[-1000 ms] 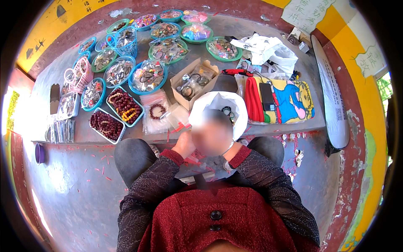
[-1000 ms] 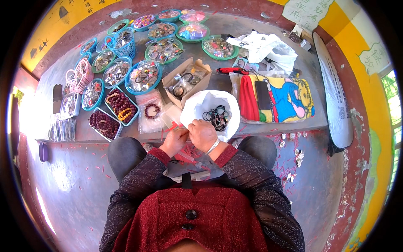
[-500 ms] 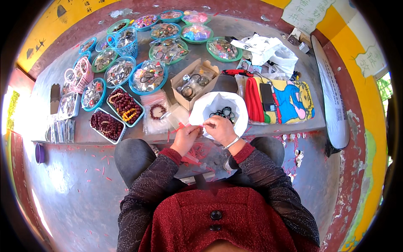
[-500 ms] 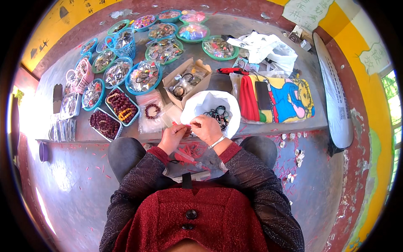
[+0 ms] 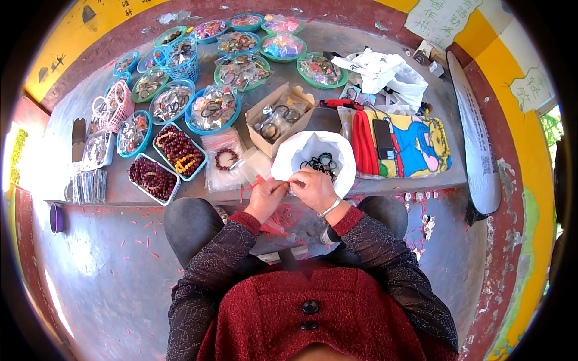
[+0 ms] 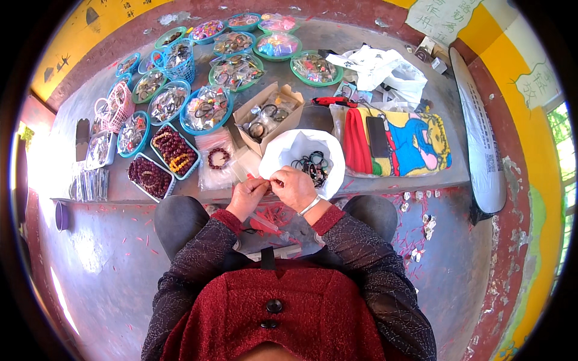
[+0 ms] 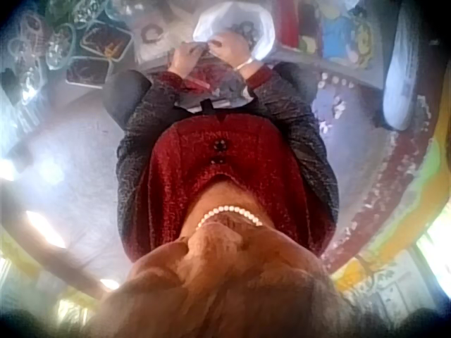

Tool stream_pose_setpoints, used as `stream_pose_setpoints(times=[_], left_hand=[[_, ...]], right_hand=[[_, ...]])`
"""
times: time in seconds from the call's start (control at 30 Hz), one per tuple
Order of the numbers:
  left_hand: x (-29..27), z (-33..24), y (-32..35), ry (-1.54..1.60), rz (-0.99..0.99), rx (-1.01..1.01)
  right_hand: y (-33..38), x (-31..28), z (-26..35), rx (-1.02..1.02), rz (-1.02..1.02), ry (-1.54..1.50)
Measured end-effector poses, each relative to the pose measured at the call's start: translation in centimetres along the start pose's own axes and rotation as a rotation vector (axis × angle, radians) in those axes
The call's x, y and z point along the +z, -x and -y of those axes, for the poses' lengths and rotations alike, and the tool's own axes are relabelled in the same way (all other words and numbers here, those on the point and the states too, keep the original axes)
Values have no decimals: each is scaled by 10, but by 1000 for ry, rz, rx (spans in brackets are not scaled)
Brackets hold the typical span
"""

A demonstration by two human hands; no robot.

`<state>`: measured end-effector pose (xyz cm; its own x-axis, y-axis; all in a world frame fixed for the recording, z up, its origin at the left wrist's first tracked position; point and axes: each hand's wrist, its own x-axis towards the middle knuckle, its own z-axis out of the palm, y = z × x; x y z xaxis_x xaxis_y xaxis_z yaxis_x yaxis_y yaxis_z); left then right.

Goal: The person sits cross-legged on the floor and ties red threads onto black circular objects, likely beads or rings. They repeatedly pick up the items, wrap the thread, and place the finished pieces into a white bowl.

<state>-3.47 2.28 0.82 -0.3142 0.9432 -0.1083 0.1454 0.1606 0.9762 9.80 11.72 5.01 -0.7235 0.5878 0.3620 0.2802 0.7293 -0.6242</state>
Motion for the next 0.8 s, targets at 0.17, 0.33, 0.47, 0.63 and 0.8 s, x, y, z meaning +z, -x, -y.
stream_pose_setpoints(times=[0.17,0.33,0.47,0.63,0.8], left_hand=[[1,-1,1,-231,3,211],[5,-10,5,-301,3,379],[7,-5,5,-411,-5,407],[6,-12,6,-500,30,411],[5,-3,5,-372,0,322]], right_hand=[[5,8,-15,-102,56,83],[9,14,-16,-190,94,265],[9,10,-3,-241,82,374],[9,12,-3,-259,48,395],[13,29,-28,-152,-12,245]])
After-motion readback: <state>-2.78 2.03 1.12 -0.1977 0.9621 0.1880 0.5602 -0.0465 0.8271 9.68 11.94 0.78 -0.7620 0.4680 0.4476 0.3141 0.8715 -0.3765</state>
